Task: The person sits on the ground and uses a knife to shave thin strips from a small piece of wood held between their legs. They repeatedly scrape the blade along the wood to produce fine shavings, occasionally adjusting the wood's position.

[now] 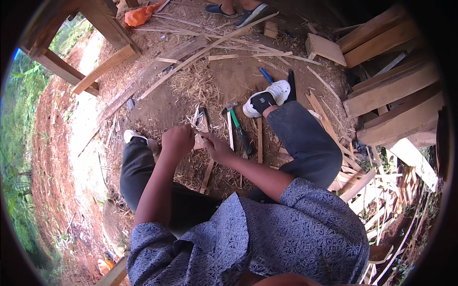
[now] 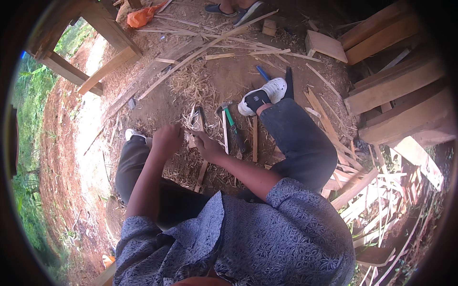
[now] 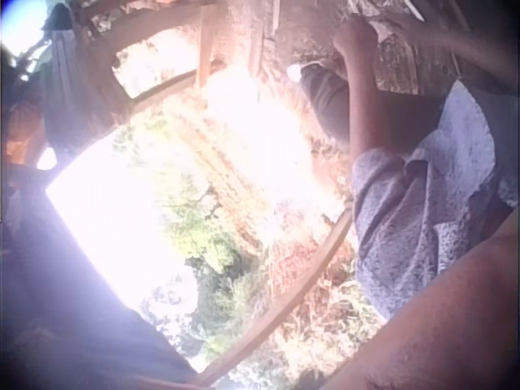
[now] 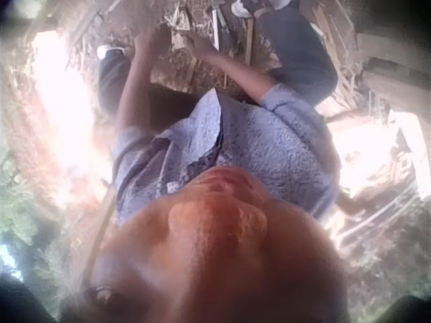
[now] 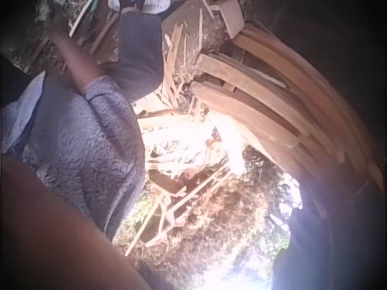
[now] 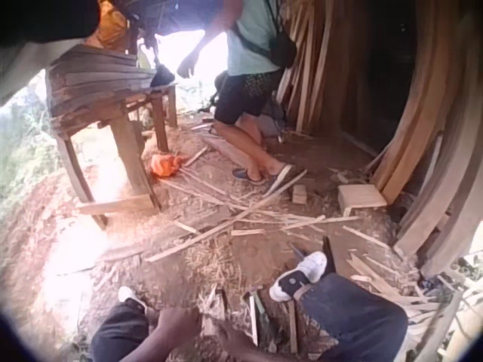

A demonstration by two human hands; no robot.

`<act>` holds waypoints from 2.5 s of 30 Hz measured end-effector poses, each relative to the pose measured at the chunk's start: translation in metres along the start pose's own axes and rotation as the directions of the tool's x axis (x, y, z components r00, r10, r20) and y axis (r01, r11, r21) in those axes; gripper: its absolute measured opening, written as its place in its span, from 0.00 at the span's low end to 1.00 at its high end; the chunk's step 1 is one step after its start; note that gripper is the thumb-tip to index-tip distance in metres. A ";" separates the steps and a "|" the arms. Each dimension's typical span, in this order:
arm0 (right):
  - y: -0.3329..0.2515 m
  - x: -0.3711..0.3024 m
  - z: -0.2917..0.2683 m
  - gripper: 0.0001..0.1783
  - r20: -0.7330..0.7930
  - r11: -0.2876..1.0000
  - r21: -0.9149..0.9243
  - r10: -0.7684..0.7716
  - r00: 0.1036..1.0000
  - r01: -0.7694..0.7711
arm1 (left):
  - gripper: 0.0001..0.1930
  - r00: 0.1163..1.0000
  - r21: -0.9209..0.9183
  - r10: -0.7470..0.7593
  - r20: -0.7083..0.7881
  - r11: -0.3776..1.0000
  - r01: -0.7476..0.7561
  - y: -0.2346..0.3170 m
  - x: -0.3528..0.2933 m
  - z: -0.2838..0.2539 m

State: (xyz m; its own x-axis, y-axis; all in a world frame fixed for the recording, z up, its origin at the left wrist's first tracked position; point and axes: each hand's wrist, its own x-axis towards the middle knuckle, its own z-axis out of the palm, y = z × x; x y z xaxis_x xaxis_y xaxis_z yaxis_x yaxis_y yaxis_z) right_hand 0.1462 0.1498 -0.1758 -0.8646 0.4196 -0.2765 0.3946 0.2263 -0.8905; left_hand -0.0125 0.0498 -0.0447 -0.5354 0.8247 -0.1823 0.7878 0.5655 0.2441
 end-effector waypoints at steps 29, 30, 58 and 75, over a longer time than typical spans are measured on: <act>0.015 -0.020 -0.060 0.23 0.130 0.963 0.117 0.227 0.965 -0.243 | 0.22 0.987 -0.024 -0.161 0.011 0.987 0.161 0.008 -0.034 0.035; 0.011 -0.026 -0.066 0.21 0.152 0.960 0.121 0.232 0.961 -0.251 | 0.22 0.985 -0.020 -0.172 0.005 0.985 0.172 0.013 -0.043 0.042; 0.011 -0.039 -0.050 0.18 0.029 0.948 0.113 0.295 0.955 -0.296 | 0.16 0.984 0.062 -0.112 -0.139 0.991 0.121 0.030 -0.083 0.046; 0.034 -0.058 -0.026 0.31 0.006 0.854 0.326 0.426 0.905 -0.405 | 0.13 0.958 -0.118 -0.160 -0.240 0.984 0.135 0.001 -0.076 0.043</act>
State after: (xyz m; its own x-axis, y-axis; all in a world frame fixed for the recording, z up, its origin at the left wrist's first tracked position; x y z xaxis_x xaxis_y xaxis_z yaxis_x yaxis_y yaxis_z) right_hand 0.2181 0.1562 -0.1805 -0.6155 0.4710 -0.6319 0.5857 -0.2631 -0.7666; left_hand 0.0420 -0.0133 -0.0714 -0.7117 0.7024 0.0151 0.6671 0.6689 0.3279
